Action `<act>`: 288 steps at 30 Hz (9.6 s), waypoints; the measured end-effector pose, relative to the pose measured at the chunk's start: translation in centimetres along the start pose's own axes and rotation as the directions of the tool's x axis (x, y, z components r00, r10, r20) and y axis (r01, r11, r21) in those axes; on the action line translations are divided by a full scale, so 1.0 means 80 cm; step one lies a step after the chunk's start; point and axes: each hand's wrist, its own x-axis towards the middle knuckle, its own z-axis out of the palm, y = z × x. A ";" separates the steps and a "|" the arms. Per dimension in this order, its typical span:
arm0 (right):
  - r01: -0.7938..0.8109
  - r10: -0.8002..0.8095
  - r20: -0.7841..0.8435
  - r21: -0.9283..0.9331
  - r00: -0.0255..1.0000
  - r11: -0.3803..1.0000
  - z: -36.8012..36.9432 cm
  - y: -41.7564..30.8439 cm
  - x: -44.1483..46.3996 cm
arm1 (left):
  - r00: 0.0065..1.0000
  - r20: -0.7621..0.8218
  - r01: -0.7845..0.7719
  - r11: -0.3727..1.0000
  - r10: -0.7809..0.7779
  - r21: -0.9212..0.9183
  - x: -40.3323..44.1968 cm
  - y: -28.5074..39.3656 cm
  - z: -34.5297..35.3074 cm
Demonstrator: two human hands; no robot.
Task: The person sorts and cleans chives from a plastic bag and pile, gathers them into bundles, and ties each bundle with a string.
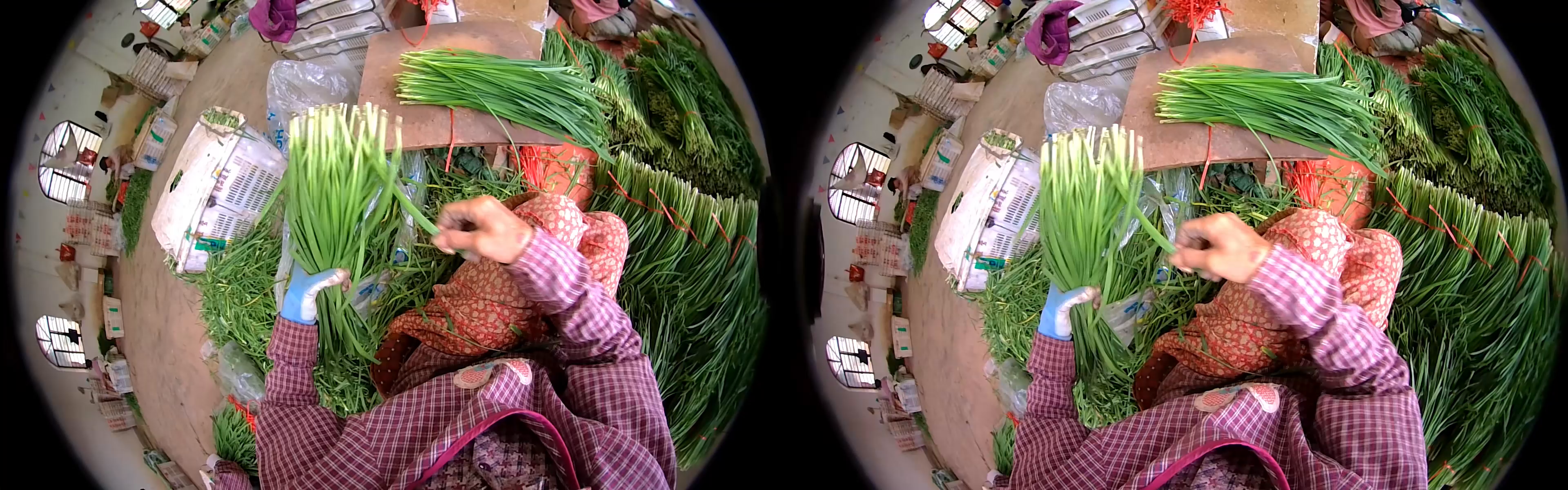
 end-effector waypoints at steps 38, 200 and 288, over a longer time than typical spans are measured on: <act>0.040 -0.622 -0.389 -0.827 0.679 0.561 0.023 -0.061 0.066 | 0.899 0.011 -0.260 0.512 0.438 0.819 0.020 0.031 0.008; 0.091 -0.299 -0.132 -0.773 0.945 0.628 0.026 -0.041 0.118 | 0.738 0.430 -0.060 -0.584 0.520 0.809 -0.029 0.082 -0.027; -0.057 -0.419 -0.421 -0.757 0.804 0.651 0.046 0.030 0.097 | 0.776 0.092 -0.014 -0.129 0.624 0.992 -0.007 0.030 -0.026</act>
